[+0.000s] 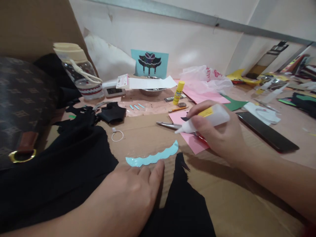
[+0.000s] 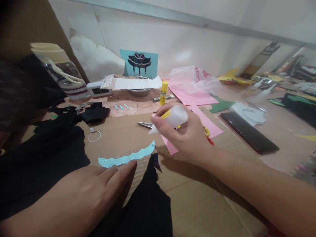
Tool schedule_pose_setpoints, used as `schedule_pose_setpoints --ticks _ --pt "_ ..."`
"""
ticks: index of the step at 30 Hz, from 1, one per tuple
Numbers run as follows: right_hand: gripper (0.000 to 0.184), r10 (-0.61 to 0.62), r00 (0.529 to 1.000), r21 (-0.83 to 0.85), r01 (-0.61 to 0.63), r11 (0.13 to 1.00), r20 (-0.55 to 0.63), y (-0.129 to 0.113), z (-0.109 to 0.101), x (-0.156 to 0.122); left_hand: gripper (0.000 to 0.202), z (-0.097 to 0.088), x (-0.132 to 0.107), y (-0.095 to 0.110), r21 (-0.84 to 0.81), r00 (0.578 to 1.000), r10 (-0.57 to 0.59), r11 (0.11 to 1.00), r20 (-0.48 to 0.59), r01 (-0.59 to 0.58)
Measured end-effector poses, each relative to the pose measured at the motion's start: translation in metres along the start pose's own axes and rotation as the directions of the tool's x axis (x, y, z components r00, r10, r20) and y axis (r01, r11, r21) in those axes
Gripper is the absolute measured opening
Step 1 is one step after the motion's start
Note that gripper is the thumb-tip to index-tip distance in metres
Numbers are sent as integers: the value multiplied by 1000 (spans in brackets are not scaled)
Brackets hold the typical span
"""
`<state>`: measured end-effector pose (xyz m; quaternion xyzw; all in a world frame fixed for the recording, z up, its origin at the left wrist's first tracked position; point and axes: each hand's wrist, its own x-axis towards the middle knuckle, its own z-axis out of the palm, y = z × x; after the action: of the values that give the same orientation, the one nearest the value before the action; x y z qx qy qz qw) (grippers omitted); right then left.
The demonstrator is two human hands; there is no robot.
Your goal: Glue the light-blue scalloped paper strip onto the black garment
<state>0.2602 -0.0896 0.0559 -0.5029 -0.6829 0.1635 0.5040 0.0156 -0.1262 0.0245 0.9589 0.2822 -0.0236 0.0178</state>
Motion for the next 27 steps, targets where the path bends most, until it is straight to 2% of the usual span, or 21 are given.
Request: schedule_pose_setpoints --ticks 2,4,7,9,11,13,15,17,21,24,27 --pt "16 82 997 118 -80 990 -8 1 -6 6 64 -7 4 2 78 994 41 996 98 -49" --pt "30 214 974 286 -227 931 77 4 -11 13 59 -13 8 3 77 983 50 995 177 -65" --pt "44 330 900 475 -432 766 285 7 -15 21 49 -17 12 3 26 982 27 999 187 -32" --pt "42 329 868 499 -486 718 371 6 -12 25 45 -14 12 3 46 987 11 999 159 -18" --pt "39 308 872 419 -459 784 379 4 -5 32 42 -9 11 3 83 992 15 996 124 -25" --pt "35 279 888 230 -376 897 365 4 5 44 44 -4 11 3 112 997 27 993 78 -35" --pt "29 248 901 54 -285 957 357 5 17 60 46 -1 10 3 127 999 37 991 36 -41" --pt "23 241 916 -19 -248 969 321 9 31 77 48 0 9 2 140 999 47 989 15 -49" --pt "29 287 932 -168 -254 953 219 24 59 102 41 -2 8 3 146 998 51 988 -24 -47" --pt "28 311 929 -254 -257 932 201 37 74 104 40 -1 6 4 162 996 46 986 -78 -33" --pt "28 311 930 -287 -249 925 197 46 79 100 40 2 6 3 168 994 53 985 -98 -36"
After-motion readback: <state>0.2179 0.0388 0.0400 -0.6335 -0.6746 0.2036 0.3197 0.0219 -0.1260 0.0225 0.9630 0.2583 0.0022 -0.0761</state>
